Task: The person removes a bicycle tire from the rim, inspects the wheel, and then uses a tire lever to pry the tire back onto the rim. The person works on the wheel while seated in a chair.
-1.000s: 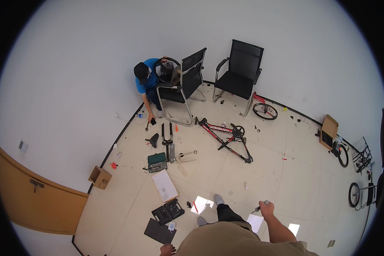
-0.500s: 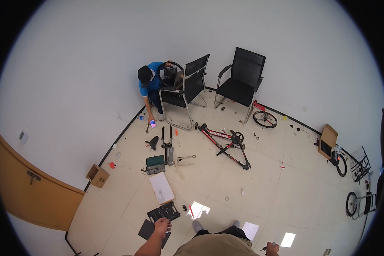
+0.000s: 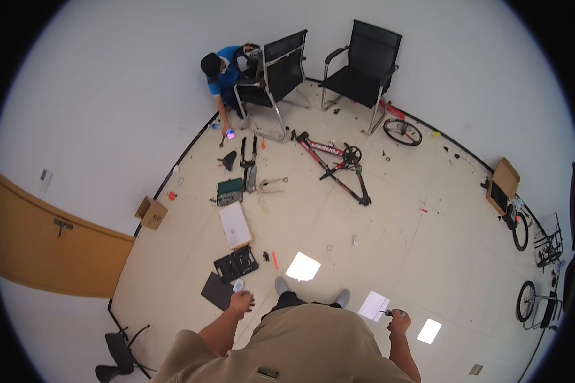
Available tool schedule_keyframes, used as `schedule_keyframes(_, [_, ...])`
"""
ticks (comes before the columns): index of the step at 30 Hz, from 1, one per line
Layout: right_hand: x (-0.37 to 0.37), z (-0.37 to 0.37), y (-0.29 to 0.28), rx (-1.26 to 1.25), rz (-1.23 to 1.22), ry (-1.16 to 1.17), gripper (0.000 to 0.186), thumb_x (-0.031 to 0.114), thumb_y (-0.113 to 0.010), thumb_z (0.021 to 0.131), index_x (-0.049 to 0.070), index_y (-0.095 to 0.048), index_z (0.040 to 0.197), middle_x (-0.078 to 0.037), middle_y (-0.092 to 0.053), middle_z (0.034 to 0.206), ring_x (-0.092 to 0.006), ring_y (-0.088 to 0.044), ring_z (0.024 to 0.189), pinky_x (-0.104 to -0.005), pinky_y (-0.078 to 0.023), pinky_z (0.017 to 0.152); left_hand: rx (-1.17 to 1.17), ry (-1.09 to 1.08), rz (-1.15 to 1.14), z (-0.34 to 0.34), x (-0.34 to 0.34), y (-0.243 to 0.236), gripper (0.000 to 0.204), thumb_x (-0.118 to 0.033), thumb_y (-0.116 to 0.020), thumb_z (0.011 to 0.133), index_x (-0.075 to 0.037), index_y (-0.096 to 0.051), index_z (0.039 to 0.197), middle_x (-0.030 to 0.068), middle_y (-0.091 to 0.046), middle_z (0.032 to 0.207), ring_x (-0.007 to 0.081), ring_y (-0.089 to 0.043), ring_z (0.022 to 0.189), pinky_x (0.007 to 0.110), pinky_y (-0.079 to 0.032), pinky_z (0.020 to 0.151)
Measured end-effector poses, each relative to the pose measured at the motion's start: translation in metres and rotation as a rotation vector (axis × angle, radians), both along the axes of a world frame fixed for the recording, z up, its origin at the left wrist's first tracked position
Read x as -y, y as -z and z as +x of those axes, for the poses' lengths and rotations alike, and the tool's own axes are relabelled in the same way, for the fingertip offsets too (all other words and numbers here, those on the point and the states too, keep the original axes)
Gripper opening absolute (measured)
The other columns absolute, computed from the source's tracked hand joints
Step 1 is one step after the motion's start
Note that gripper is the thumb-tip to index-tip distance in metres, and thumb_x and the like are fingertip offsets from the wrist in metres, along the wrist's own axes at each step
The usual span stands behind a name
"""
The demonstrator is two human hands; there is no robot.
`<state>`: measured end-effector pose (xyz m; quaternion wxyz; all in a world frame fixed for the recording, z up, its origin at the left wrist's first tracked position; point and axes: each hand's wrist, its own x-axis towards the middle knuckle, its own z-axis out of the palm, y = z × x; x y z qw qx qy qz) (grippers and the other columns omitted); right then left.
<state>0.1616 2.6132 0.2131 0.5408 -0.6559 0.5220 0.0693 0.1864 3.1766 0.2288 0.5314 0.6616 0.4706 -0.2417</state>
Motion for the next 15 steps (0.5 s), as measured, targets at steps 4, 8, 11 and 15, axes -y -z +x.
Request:
schedule_keyframes(4, [0.045,-0.054,0.012,-0.169,0.030,0.101,0.018,0.019,-0.062,0.080,0.001,-0.059,0.083,-0.006,-0.051,0.061,-0.0157,-0.041,0.041,-0.0327,-0.033,0.034,0.108,0.060,-0.030,0.021,0.047,-0.022,0.046,-0.020,-0.065,0.088,-0.001,-0.057,0.130,0.0127,-0.069,0.103,0.0220,-0.068,0.086,0.036,-0.054,0.070])
schedule_keyframes(8, [0.076,-0.110,0.019,-0.320,0.058,0.329,0.019,0.022,-0.061,0.078,0.003,-0.055,0.079,-0.009,-0.052,0.062,-0.0177,-0.039,0.040,-0.0325,-0.031,0.034,0.099,0.126,-0.022,0.023,0.067,-0.033,0.049,-0.021,-0.066,0.087,0.000,-0.056,0.131,0.0126,-0.069,0.103,0.0200,-0.067,0.084,0.032,-0.053,0.068])
schedule_keyframes(11, [0.093,-0.139,0.032,-0.217,0.113,0.437,0.019,0.022,-0.061,0.079,0.004,-0.055,0.079,-0.010,-0.054,0.063,-0.0182,-0.039,0.041,-0.0330,-0.030,0.035,0.053,0.178,0.006,0.026,0.068,-0.023,0.047,-0.020,-0.066,0.087,-0.001,-0.058,0.130,0.0122,-0.069,0.100,0.0204,-0.068,0.083,0.033,-0.053,0.065])
schedule_keyframes(15, [0.082,-0.141,0.045,-0.095,0.134,0.624,0.017,0.025,-0.064,0.082,0.009,-0.059,0.078,-0.007,-0.055,0.063,-0.0174,-0.041,0.043,-0.0330,-0.033,0.036,0.008,0.297,0.029,0.028,0.036,0.019,0.042,-0.018,-0.062,0.088,0.000,-0.060,0.126,0.0110,-0.070,0.092,0.0212,-0.070,0.078,0.034,-0.054,0.059])
